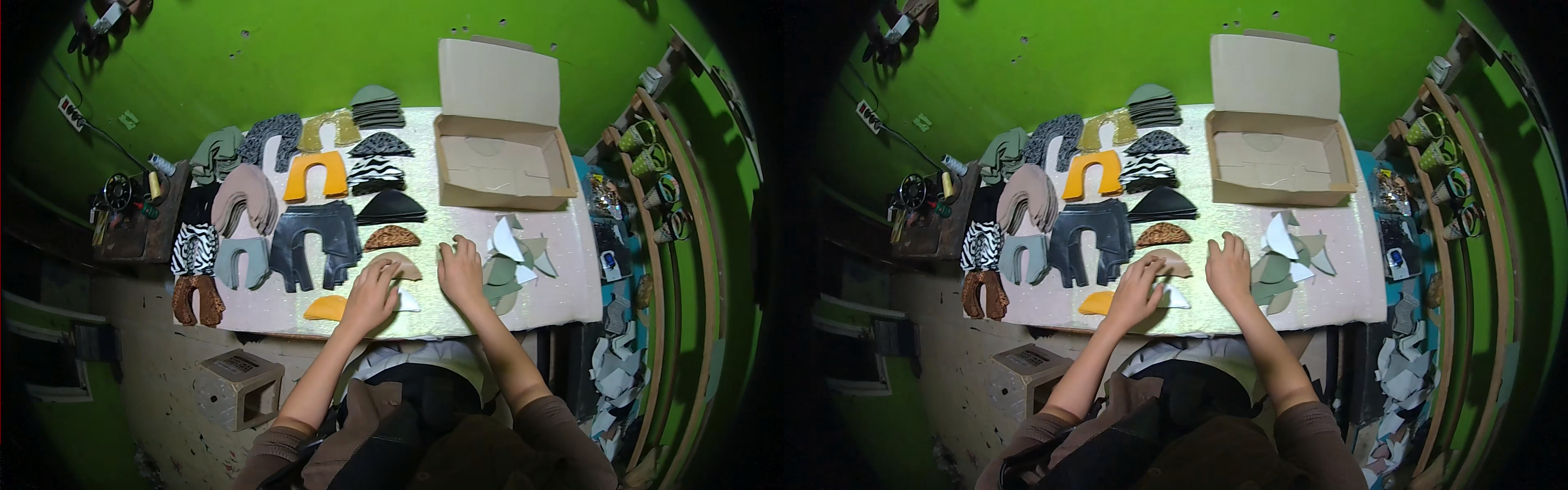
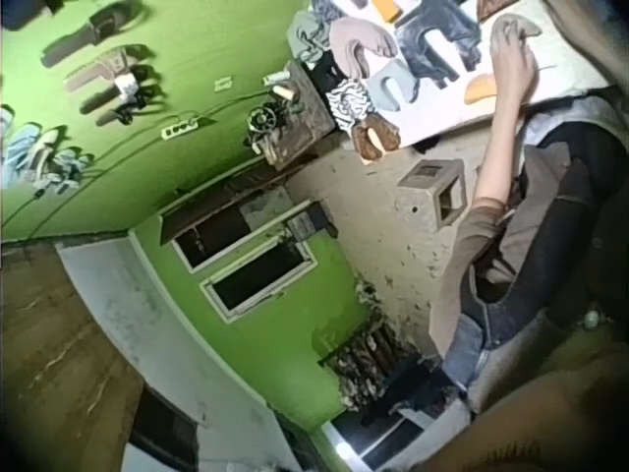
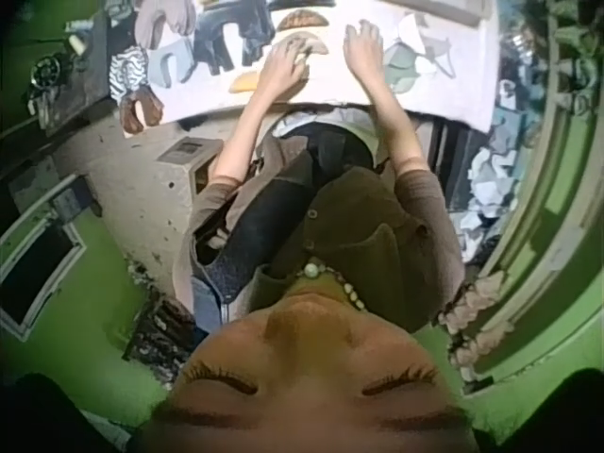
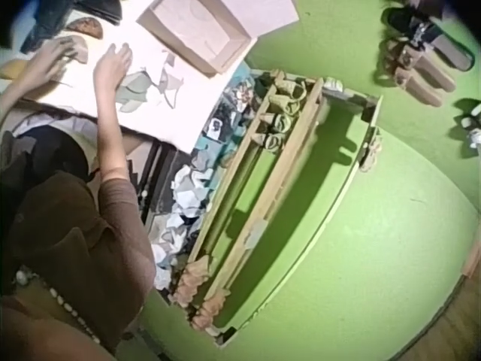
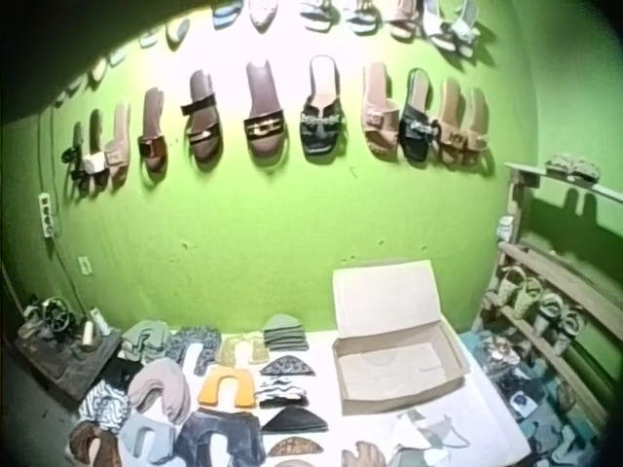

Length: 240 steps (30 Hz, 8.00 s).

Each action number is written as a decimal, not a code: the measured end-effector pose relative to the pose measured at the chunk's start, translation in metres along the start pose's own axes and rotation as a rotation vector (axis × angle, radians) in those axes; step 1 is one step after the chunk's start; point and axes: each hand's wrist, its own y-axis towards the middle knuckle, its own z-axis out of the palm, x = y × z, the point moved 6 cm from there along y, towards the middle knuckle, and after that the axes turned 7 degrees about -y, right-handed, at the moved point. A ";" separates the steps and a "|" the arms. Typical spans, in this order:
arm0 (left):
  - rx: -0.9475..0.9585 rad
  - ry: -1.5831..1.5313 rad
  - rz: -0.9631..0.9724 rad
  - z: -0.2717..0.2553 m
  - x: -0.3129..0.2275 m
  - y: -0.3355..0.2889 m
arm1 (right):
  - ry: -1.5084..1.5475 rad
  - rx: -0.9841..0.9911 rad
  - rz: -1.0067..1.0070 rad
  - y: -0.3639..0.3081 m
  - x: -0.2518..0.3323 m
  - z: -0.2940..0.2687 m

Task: Organizing and stacking various cut-out shoe upper components on a table.

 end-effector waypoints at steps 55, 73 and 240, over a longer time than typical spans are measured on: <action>-0.259 -1.090 -0.753 0.143 -0.040 0.052 | 1.219 0.434 0.180 -0.002 -0.178 -0.019; 0.003 -1.331 -0.851 0.128 -0.071 0.079 | 0.781 0.426 -0.515 0.044 -0.132 -0.058; -0.043 -1.339 -0.723 0.159 -0.088 0.077 | 0.944 0.310 -0.008 0.014 -0.170 -0.043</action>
